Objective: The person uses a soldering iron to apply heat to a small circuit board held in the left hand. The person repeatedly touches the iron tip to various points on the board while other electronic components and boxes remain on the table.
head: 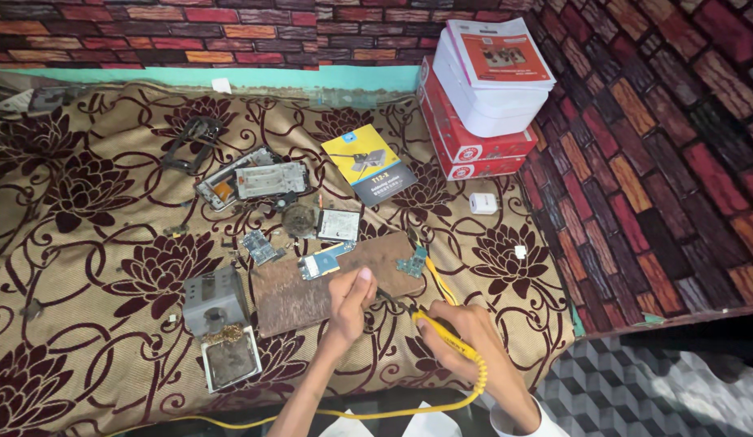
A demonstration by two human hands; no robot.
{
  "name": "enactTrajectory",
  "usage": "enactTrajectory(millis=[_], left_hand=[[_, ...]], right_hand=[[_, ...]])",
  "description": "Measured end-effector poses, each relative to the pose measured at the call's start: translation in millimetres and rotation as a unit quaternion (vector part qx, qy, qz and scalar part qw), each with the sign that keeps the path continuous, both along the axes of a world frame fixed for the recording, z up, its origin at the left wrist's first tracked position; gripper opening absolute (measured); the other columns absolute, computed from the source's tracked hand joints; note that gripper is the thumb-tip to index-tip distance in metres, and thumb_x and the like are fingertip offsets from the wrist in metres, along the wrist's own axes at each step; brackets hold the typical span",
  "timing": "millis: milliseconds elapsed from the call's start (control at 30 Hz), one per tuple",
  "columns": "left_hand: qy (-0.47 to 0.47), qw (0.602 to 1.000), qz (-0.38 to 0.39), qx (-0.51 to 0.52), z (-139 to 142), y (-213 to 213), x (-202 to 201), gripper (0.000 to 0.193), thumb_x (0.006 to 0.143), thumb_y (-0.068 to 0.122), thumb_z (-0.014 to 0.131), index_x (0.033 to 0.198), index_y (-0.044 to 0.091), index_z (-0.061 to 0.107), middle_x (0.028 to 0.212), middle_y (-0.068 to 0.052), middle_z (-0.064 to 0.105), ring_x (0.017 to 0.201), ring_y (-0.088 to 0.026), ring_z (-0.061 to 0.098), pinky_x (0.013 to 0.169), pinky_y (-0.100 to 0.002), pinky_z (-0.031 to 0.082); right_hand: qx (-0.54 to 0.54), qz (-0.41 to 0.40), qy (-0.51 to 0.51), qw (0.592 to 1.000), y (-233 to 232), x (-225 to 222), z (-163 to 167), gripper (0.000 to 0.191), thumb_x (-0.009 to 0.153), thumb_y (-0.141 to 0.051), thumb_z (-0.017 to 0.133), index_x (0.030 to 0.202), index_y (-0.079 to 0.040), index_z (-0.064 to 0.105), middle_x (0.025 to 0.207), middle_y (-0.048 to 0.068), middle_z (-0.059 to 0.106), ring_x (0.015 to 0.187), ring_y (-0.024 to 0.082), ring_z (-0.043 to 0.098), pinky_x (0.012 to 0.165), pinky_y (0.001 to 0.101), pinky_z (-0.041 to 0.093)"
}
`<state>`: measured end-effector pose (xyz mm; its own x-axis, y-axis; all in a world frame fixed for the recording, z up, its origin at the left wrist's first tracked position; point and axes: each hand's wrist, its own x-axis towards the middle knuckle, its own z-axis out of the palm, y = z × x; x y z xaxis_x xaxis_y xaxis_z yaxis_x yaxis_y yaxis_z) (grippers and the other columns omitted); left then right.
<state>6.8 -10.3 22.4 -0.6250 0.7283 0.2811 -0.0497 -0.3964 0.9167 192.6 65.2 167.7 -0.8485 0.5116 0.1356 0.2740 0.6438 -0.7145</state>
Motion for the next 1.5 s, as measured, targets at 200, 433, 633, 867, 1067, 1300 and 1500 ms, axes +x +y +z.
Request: enactTrajectory(millis=[200,433,633,867,1067,1300,1500], left_hand=[[-0.041,0.999,-0.011,-0.005,-5.9,0.4,-0.4,0.051,0.107,0.036,0.047,0.066,0.007,0.044,0.058,0.004,0.035,0.052,-0.007,0.029,0.048,-0.029,0.02],[-0.013,1.0,-0.003,0.014,-9.9,2.5,-2.4,0.053,0.108,0.038,0.046,0.064,0.007,0.045,0.055,0.003,0.037,0.048,-0.007,0.03,0.046,-0.029,0.021],[-0.018,1.0,-0.001,0.009,-6.7,0.5,-2.6,0.051,0.107,0.037,0.047,0.066,0.007,0.047,0.056,0.003,0.039,0.049,-0.007,0.031,0.046,-0.028,0.022],[-0.019,1.0,-0.003,0.007,-4.5,0.6,-2.0,0.051,0.107,0.036,0.046,0.066,0.007,0.046,0.055,0.003,0.039,0.048,-0.007,0.031,0.046,-0.028,0.022],[-0.029,1.0,-0.007,0.011,-4.6,0.4,-1.4,0.051,0.108,0.035,0.046,0.066,0.007,0.045,0.056,0.003,0.038,0.05,-0.007,0.031,0.047,-0.028,0.022],[-0.02,0.999,-0.007,0.03,-9.3,4.7,-2.7,0.05,0.108,0.033,0.045,0.064,0.008,0.042,0.055,0.004,0.035,0.048,-0.007,0.029,0.046,-0.028,0.021],[-0.029,1.0,-0.005,0.011,-8.8,2.5,-2.3,0.048,0.108,0.032,0.045,0.066,0.008,0.045,0.057,0.004,0.037,0.051,-0.007,0.03,0.047,-0.029,0.021]], right_hand=[[-0.023,0.004,-0.02,1.0,0.7,-2.8,4.8,0.021,0.088,-0.021,0.067,0.079,-0.001,0.066,0.048,0.013,0.054,0.04,0.028,0.054,0.045,0.039,0.04],[-0.049,-0.002,-0.043,0.998,-0.6,-2.7,10.4,0.024,0.09,-0.021,0.066,0.078,0.0,0.064,0.047,0.013,0.052,0.039,0.026,0.055,0.045,0.0386,0.04],[-0.01,0.0,-0.009,1.0,-0.4,-0.3,5.3,0.019,0.087,-0.021,0.07,0.083,-0.002,0.069,0.047,0.013,0.052,0.041,0.028,0.054,0.048,0.0384,0.04],[0.032,0.013,0.052,0.998,-2.1,1.5,0.2,0.017,0.087,-0.018,0.07,0.089,-0.001,0.068,0.051,0.012,0.054,0.045,0.028,0.053,0.051,0.0387,0.039],[0.0,-0.002,-0.003,1.0,-0.5,0.7,1.9,0.018,0.088,-0.02,0.071,0.086,-0.002,0.069,0.049,0.014,0.051,0.043,0.029,0.05,0.049,0.04,0.038],[-0.016,-0.004,-0.018,1.0,-2.3,-1.1,5.8,0.021,0.089,-0.02,0.068,0.079,-0.002,0.064,0.047,0.015,0.048,0.04,0.031,0.048,0.046,0.0405,0.037],[-0.033,-0.039,-0.016,0.999,0.7,-3.7,1.3,0.025,0.089,-0.018,0.065,0.073,0.0,0.06,0.046,0.015,0.047,0.037,0.031,0.048,0.042,0.0409,0.036]])
